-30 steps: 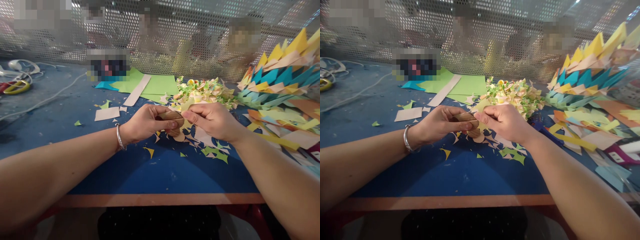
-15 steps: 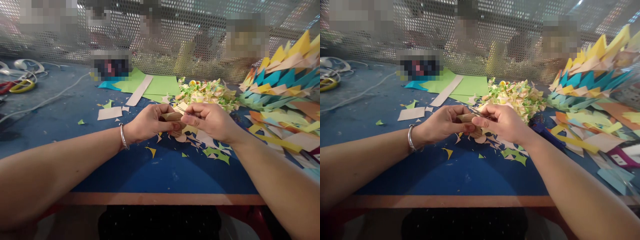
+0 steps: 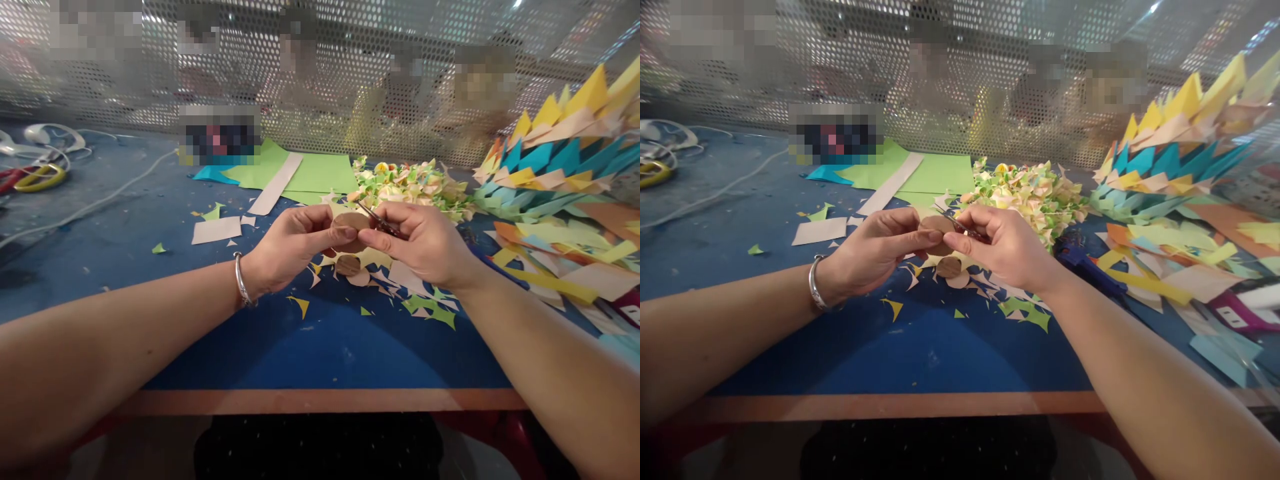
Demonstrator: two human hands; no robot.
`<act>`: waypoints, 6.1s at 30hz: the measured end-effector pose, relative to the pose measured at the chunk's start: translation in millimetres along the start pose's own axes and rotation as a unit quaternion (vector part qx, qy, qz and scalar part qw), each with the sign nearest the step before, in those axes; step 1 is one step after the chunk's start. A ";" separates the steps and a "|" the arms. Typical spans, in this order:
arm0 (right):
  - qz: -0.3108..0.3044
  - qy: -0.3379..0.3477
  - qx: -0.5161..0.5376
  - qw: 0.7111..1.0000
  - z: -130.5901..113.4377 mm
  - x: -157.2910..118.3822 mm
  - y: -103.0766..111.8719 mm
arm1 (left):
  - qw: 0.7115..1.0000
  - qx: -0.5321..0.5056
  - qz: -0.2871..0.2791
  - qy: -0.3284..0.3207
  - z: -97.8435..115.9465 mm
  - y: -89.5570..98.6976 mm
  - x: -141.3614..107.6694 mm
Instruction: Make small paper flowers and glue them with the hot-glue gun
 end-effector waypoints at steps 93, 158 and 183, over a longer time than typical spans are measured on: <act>-0.052 0.052 -0.125 0.989 0.2 -1.4 4.1 | 0.980 0.185 -0.028 -0.074 3.7 0.2 -2.3; -0.105 -0.100 -0.394 0.908 22.8 5.6 21.0 | 0.675 0.729 0.115 -0.007 29.8 34.8 6.0; -0.157 -0.118 -0.438 0.877 22.7 2.1 9.0 | 0.927 0.368 0.071 0.026 10.8 35.5 14.0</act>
Point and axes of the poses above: each hand's wrist, its own x-axis towards the middle knuckle, its own y-axis out of the back of the hand, z = x × y, the point moved 4 cm from there along x, towards the middle knuckle, and after that the axes turned 4 degrees about y, right-handed, at the moved point
